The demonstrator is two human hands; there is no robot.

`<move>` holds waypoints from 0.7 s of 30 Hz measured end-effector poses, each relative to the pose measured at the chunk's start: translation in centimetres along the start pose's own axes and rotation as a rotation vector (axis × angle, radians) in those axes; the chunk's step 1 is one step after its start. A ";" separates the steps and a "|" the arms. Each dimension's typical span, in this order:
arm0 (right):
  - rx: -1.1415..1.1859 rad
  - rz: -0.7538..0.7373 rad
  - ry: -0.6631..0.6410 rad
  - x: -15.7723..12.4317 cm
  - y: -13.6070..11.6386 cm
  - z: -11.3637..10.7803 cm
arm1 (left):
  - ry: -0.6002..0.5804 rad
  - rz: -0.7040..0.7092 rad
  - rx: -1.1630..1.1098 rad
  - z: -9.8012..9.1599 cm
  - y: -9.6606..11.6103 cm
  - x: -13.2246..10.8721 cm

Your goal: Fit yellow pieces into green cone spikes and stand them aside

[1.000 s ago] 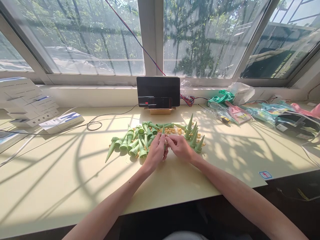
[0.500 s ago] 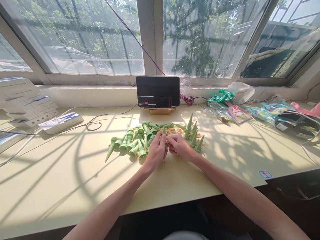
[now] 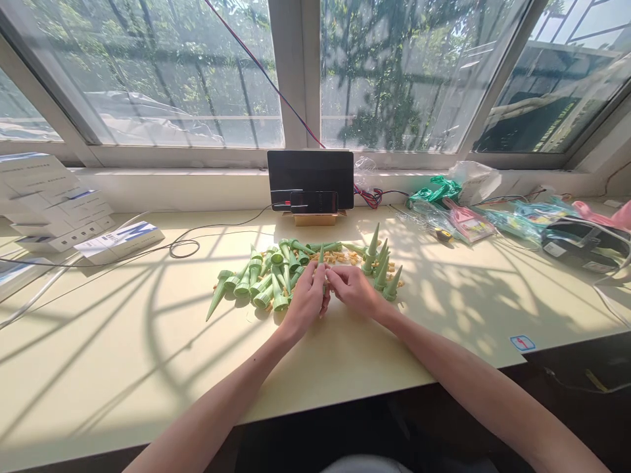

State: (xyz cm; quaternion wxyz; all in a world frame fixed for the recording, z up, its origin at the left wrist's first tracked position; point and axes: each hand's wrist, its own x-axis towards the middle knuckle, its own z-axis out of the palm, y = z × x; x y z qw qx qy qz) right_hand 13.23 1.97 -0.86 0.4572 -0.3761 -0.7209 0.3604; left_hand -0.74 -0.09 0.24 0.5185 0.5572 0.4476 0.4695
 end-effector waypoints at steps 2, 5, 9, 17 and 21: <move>0.028 0.027 -0.020 0.0 0.0 0.0 | -0.003 0.007 0.002 0.0 0.0 0.0; 0.104 0.075 -0.040 0.0 0.1 0.0 | -0.007 0.015 0.013 -0.1 -0.1 0.1; 0.311 0.189 -0.078 0.0 0.4 0.1 | -0.011 0.042 0.029 -0.2 -0.2 0.1; 0.449 0.319 -0.116 0.0 0.2 0.0 | -0.009 0.027 0.020 -0.1 0.1 -0.1; 0.297 0.229 -0.083 0.0 0.2 -0.1 | -0.010 0.028 0.025 0.0 -0.2 0.0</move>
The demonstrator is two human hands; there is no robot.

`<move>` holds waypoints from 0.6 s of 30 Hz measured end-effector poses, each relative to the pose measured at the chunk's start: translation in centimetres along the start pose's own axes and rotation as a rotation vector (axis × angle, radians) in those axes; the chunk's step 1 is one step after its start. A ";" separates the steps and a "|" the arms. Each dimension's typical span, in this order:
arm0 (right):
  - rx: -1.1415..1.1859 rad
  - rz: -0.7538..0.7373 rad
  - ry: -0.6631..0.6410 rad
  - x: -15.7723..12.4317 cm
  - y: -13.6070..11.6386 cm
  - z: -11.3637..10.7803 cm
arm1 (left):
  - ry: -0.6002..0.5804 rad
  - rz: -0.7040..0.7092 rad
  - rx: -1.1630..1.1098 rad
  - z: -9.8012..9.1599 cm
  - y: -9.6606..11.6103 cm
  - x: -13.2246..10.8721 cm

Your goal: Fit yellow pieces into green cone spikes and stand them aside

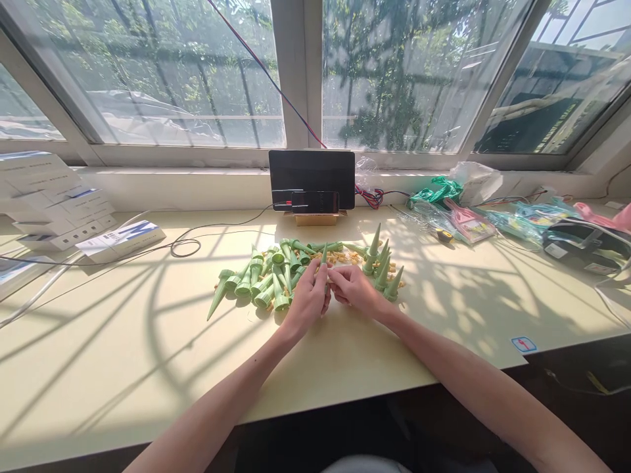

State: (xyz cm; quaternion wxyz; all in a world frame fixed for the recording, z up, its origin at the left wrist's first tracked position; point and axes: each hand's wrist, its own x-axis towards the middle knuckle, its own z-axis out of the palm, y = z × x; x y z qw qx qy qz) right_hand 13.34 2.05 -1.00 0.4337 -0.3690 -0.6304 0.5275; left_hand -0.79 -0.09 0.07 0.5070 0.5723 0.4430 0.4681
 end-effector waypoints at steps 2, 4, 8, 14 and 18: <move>-0.116 -0.080 0.025 0.0 0.0 0.0 | -0.001 -0.016 -0.009 0.0 0.0 0.0; -0.222 -0.164 0.063 -0.1 0.0 0.0 | 0.001 -0.030 -0.019 0.0 0.0 0.0; -0.324 -0.250 0.104 -0.2 -0.1 0.0 | 0.009 -0.054 -0.030 0.1 0.3 -0.1; -0.236 -0.146 0.062 -0.1 -0.1 0.1 | 0.001 -0.032 -0.017 0.0 0.1 0.0; -0.087 -0.050 0.016 0.1 0.0 0.1 | 0.003 0.007 0.005 -0.1 -0.2 0.1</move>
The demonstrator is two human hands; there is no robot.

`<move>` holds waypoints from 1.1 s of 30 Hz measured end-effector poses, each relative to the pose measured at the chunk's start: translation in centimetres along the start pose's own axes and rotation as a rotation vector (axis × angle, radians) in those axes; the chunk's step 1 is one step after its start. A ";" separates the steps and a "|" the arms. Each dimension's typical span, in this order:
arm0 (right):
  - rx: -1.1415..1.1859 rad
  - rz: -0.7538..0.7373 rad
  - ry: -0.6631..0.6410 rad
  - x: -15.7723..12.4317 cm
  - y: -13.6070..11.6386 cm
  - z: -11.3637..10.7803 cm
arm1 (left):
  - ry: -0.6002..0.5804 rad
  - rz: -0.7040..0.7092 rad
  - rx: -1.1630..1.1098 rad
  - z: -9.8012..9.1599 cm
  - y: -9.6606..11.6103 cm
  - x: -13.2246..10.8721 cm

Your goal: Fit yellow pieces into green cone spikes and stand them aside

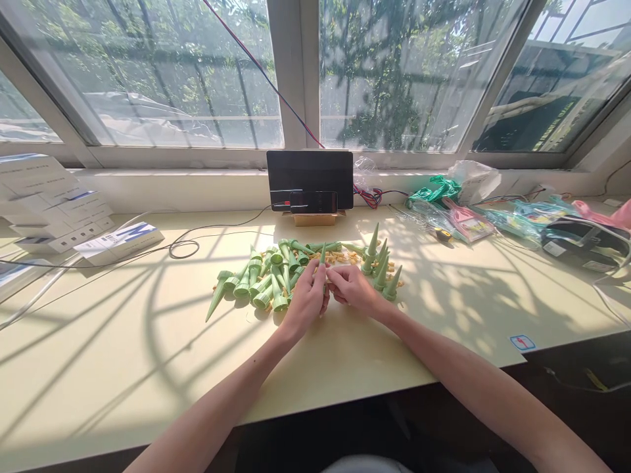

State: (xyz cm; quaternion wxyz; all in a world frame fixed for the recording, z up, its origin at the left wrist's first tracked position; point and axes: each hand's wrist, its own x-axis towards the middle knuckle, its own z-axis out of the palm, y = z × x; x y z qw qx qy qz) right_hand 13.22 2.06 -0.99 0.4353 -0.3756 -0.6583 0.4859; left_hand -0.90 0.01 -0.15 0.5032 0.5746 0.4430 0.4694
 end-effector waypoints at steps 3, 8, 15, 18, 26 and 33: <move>-0.028 -0.012 0.007 0.0 -0.1 0.0 | -0.004 0.007 0.002 0.0 -0.1 0.0; -0.176 -0.126 0.070 -0.2 -0.1 0.0 | -0.002 -0.032 -0.034 0.2 0.2 -0.1; -0.218 -0.179 0.085 -0.2 -0.1 0.1 | 0.005 -0.052 -0.046 0.2 0.4 -0.1; -0.175 -0.135 0.062 -0.2 -0.3 0.1 | 0.001 -0.020 -0.021 0.1 0.2 -0.2; 0.004 0.003 -0.003 -0.2 -0.3 0.0 | 0.013 0.005 0.000 0.0 0.1 0.0; -0.216 -0.125 0.077 -0.2 -0.6 0.0 | 0.002 -0.009 -0.025 0.1 0.1 0.0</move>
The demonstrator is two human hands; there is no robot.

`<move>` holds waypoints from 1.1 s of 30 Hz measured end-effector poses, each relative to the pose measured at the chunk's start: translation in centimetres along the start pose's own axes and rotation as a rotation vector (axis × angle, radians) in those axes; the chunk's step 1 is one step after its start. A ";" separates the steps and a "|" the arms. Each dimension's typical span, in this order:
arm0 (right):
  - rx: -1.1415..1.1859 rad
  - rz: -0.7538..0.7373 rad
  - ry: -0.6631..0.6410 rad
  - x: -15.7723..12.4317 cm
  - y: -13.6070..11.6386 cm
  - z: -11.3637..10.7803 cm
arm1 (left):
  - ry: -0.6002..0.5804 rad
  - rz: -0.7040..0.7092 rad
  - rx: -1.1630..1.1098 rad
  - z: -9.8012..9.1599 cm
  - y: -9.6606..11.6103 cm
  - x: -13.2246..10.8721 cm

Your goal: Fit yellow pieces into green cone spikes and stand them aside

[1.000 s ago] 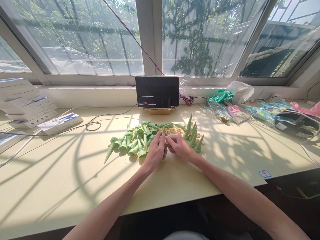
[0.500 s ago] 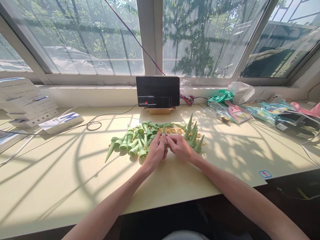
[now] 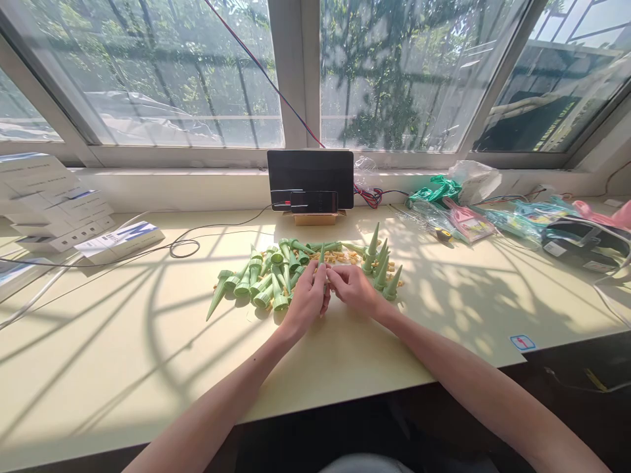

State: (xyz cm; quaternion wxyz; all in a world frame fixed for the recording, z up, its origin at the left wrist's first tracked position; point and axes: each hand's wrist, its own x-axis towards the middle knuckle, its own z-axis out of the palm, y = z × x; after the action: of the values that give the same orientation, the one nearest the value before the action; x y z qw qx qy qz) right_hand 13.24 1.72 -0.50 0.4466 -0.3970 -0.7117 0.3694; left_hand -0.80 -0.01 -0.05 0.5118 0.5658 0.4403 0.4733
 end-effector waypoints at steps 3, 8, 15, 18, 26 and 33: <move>-0.037 -0.043 0.014 0.0 -0.1 0.0 | -0.001 -0.015 -0.006 0.1 0.2 0.0; -0.006 -0.012 0.003 -0.1 -0.3 -0.1 | 0.001 -0.016 0.010 0.0 0.4 0.0; 0.144 0.096 -0.067 0.0 -0.4 -0.1 | -0.002 0.010 0.032 -0.1 0.1 -0.1; 0.131 0.095 -0.084 -0.1 -0.8 -0.1 | -0.011 0.008 0.035 -0.2 0.0 -0.1; -0.013 -0.021 -0.010 0.0 -0.6 -0.1 | -0.018 -0.001 0.033 -0.2 -0.1 0.0; -0.020 -0.046 0.001 0.0 -0.3 -0.1 | -0.022 0.008 0.024 -0.2 0.0 0.0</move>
State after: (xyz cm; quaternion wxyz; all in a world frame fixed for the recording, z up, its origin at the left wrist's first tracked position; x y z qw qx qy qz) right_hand 13.28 1.57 -0.19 0.4511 -0.3853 -0.7242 0.3516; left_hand -0.98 0.02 -0.02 0.5078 0.5787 0.4382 0.4639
